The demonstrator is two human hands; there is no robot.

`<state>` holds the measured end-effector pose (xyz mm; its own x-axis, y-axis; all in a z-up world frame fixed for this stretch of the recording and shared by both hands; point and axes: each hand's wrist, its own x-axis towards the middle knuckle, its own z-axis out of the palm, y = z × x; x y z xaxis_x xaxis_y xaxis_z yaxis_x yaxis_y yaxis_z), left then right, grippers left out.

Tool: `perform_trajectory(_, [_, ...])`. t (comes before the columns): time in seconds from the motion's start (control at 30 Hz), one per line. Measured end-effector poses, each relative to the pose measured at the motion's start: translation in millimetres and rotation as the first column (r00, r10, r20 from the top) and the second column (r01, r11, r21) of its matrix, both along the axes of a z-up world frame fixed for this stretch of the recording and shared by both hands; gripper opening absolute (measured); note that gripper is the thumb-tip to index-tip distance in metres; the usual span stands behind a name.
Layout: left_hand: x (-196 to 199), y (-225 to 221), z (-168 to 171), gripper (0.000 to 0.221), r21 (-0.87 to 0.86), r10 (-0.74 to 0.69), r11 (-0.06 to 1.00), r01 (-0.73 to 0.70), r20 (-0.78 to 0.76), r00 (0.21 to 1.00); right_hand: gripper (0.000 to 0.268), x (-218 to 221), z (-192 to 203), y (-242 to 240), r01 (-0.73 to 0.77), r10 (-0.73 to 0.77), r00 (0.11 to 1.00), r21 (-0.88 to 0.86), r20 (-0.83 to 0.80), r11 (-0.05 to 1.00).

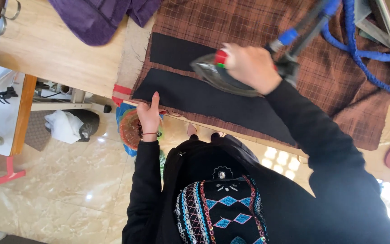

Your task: Ironing small rectangular pieces of black fabric on a large pressing table using an industrial steam iron.

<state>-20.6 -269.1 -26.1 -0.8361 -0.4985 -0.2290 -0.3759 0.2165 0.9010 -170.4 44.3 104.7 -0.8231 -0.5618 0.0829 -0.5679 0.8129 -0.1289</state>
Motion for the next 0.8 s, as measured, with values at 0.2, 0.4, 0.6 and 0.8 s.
perform_trajectory(0.2, [7.7, -38.9, -118.8, 0.028, 0.184, -0.003, 0.983, 0.017, -0.078, 0.997, 0.032, 24.9, -2.4, 63.0, 0.148, -0.146, 0.988, 0.044, -0.051, 0.988])
perform_trajectory(0.4, [4.0, -11.7, -42.2, 0.031, 0.059, 0.062, 0.996, -0.06, -0.027, 0.998, 0.034, 26.6, -21.4, 76.2, 0.192, -0.174, 0.955, 0.053, -0.241, 0.98])
perform_trajectory(0.6, [9.6, -12.4, -27.8, 0.029, -0.024, -0.032, 0.999, 0.03, -0.076, 0.997, 0.032, 31.3, 0.1, 72.8, 0.164, -0.149, 0.951, 0.033, -0.271, 0.986])
perform_trajectory(0.8, [5.8, -26.7, -66.6, 0.04, -0.073, 0.065, 0.995, -0.062, 0.044, 0.997, 0.031, 68.0, -4.5, 117.2, 0.103, -0.102, 0.99, 0.013, -0.102, 0.995])
